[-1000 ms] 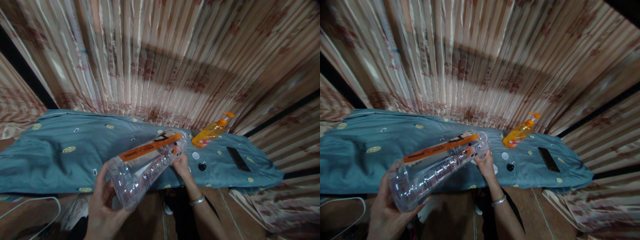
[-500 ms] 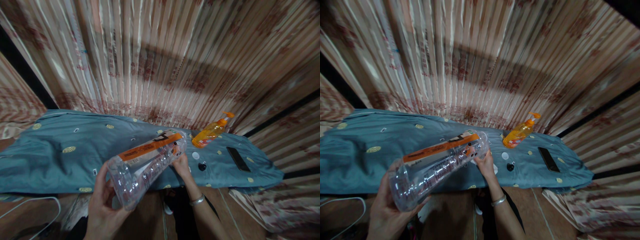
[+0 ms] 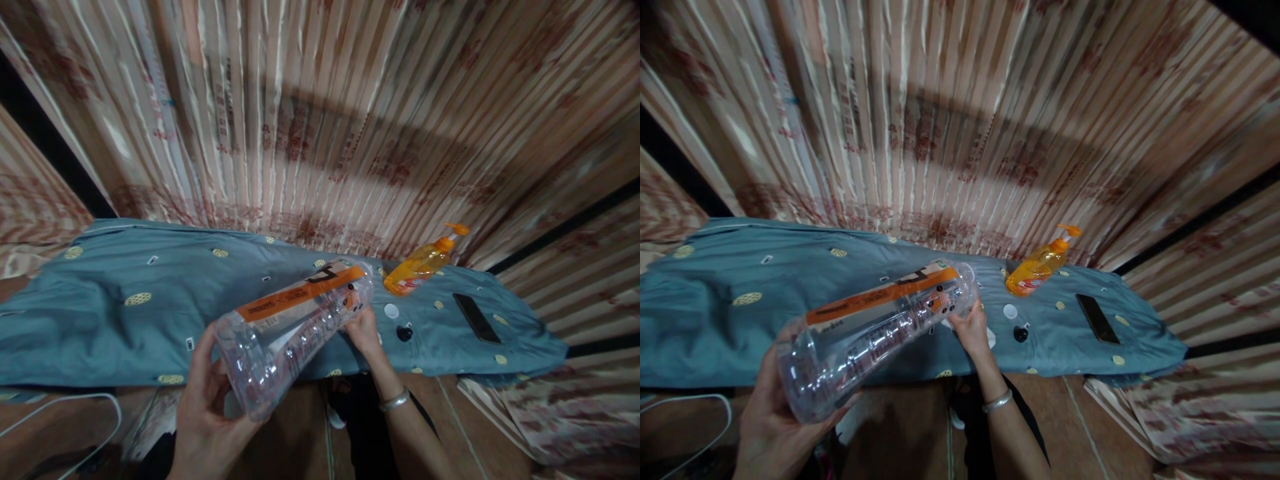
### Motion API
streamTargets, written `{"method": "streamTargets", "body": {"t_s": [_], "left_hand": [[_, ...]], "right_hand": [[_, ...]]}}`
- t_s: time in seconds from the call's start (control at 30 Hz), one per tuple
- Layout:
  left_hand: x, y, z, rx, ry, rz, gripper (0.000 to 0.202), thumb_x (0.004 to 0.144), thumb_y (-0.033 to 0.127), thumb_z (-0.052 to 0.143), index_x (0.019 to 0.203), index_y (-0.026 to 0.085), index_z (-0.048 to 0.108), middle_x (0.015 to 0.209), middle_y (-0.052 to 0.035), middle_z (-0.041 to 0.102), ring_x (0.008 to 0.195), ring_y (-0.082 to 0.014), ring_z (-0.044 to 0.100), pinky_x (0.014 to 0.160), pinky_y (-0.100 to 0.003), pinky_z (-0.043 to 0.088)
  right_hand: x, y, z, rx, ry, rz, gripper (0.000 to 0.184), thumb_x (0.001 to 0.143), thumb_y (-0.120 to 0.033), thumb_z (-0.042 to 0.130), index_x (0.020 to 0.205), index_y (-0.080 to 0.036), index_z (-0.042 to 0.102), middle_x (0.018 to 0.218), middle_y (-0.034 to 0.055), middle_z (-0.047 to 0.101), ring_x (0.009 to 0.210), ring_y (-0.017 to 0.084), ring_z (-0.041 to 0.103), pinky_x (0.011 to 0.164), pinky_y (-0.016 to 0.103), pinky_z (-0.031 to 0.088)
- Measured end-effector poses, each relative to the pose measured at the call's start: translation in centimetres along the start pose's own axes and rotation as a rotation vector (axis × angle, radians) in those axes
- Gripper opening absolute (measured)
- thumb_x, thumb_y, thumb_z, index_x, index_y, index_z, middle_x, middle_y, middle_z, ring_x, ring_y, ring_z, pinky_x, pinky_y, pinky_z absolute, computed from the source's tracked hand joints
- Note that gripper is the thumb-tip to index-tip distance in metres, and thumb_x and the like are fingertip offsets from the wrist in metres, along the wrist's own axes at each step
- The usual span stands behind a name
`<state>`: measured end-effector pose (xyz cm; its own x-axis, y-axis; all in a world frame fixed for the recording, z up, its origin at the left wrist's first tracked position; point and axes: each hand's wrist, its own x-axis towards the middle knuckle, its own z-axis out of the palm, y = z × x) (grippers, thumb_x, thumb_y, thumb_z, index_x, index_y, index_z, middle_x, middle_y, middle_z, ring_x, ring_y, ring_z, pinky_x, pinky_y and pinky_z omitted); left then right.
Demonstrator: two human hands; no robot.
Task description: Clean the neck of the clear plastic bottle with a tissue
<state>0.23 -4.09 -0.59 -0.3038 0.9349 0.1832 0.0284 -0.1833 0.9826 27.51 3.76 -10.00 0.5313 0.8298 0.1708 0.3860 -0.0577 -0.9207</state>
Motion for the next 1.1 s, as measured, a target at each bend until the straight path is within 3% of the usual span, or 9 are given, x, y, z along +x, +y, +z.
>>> {"method": "streamTargets", "body": {"t_s": [0.23, 0.37, 0.5, 0.6, 0.73, 0.87, 0.93, 1.0, 1.1], "left_hand": [[0.2, -0.4, -0.2, -0.017, -0.021, -0.002, 0.092, 0.066, 0.059, 0.101, 0.145, 0.029, 0.065, 0.131, -0.0052, 0.084, 0.101, -0.0302, 0.086, 0.079, -0.037, 0.073], [0.4, -0.4, -0.3, -0.053, -0.062, -0.013, 0.101, 0.054, 0.057, 0.105, 0.142, 0.027, 0.066, 0.128, -0.0061, 0.085, 0.095, -0.0321, 0.086, 0.072, -0.038, 0.074], [0.0, 0.2, 0.2, -0.048, 0.007, -0.023, 0.092, 0.063, 0.061, 0.101, 0.143, 0.029, 0.067, 0.129, -0.0040, 0.085, 0.098, -0.0296, 0.086, 0.077, -0.037, 0.073], [-0.3, 0.5, 0.5, -0.065, 0.001, -0.038, 0.096, 0.062, 0.064, 0.101, 0.145, 0.029, 0.066, 0.123, -0.0027, 0.086, 0.095, -0.0281, 0.086, 0.077, -0.036, 0.073], [0.2, -0.4, -0.2, -0.036, 0.001, -0.019, 0.090, 0.065, 0.056, 0.101, 0.145, 0.033, 0.067, 0.129, -0.0014, 0.085, 0.099, -0.0295, 0.086, 0.076, -0.038, 0.074], [1.0, -1.6, -1.2, -0.027, -0.138, 0.046, 0.101, 0.051, 0.042, 0.108, 0.142, 0.031, 0.067, 0.125, -0.0034, 0.086, 0.097, -0.0335, 0.087, 0.074, -0.040, 0.074], [1.1, -1.8, -1.4, -0.001, -0.056, 0.029, 0.092, 0.063, 0.046, 0.103, 0.146, 0.030, 0.066, 0.130, -0.0057, 0.085, 0.103, -0.0339, 0.086, 0.079, -0.042, 0.074], [1.2, -1.8, -1.4, -0.003, -0.145, 0.072, 0.094, 0.058, 0.042, 0.105, 0.143, 0.029, 0.067, 0.122, -0.0048, 0.087, 0.095, -0.0335, 0.087, 0.073, -0.041, 0.074], [1.3, -2.0, -1.7, 0.008, -0.085, 0.056, 0.089, 0.066, 0.039, 0.102, 0.147, 0.034, 0.065, 0.129, -0.0018, 0.085, 0.099, -0.0308, 0.087, 0.076, -0.039, 0.074]], "right_hand": [[0.1, 0.2, 0.2, -0.009, 0.006, -0.014, 0.059, 0.071, -0.051, 0.093, 0.118, -0.022, 0.070, 0.104, 0.0092, 0.085, 0.101, 0.034, 0.080, 0.088, 0.044, 0.066], [0.1, 0.0, 0.2, 0.005, 0.005, -0.006, 0.057, 0.073, -0.049, 0.093, 0.117, -0.022, 0.071, 0.103, 0.0095, 0.085, 0.100, 0.034, 0.081, 0.088, 0.044, 0.066], [0.0, -0.2, 0.2, 0.017, 0.006, 0.005, 0.050, 0.075, -0.044, 0.090, 0.116, -0.023, 0.071, 0.101, 0.0084, 0.085, 0.100, 0.034, 0.081, 0.085, 0.042, 0.067], [0.0, 0.0, 0.1, 0.021, 0.001, -0.003, 0.051, 0.075, -0.045, 0.090, 0.117, -0.023, 0.071, 0.101, 0.0076, 0.085, 0.100, 0.034, 0.081, 0.084, 0.042, 0.067], [0.1, 0.4, 0.1, 0.020, -0.009, -0.018, 0.053, 0.076, -0.046, 0.089, 0.119, -0.023, 0.071, 0.103, 0.0079, 0.085, 0.100, 0.034, 0.082, 0.084, 0.043, 0.067], [0.2, 0.7, 0.2, 0.012, -0.017, -0.040, 0.056, 0.076, -0.047, 0.089, 0.123, -0.023, 0.071, 0.104, 0.0079, 0.085, 0.100, 0.035, 0.081, 0.085, 0.044, 0.067], [0.2, 0.7, 0.2, 0.002, -0.017, -0.047, 0.056, 0.077, -0.048, 0.089, 0.124, -0.023, 0.071, 0.105, 0.0086, 0.085, 0.101, 0.035, 0.081, 0.085, 0.044, 0.067], [0.2, 0.6, 0.2, -0.007, -0.013, -0.043, 0.055, 0.077, -0.047, 0.089, 0.123, -0.023, 0.071, 0.106, 0.0095, 0.085, 0.101, 0.035, 0.082, 0.085, 0.044, 0.067], [0.1, 0.5, 0.2, -0.010, -0.012, -0.029, 0.055, 0.078, -0.047, 0.088, 0.123, -0.022, 0.071, 0.107, 0.0102, 0.085, 0.100, 0.035, 0.082, 0.085, 0.044, 0.067]]}}
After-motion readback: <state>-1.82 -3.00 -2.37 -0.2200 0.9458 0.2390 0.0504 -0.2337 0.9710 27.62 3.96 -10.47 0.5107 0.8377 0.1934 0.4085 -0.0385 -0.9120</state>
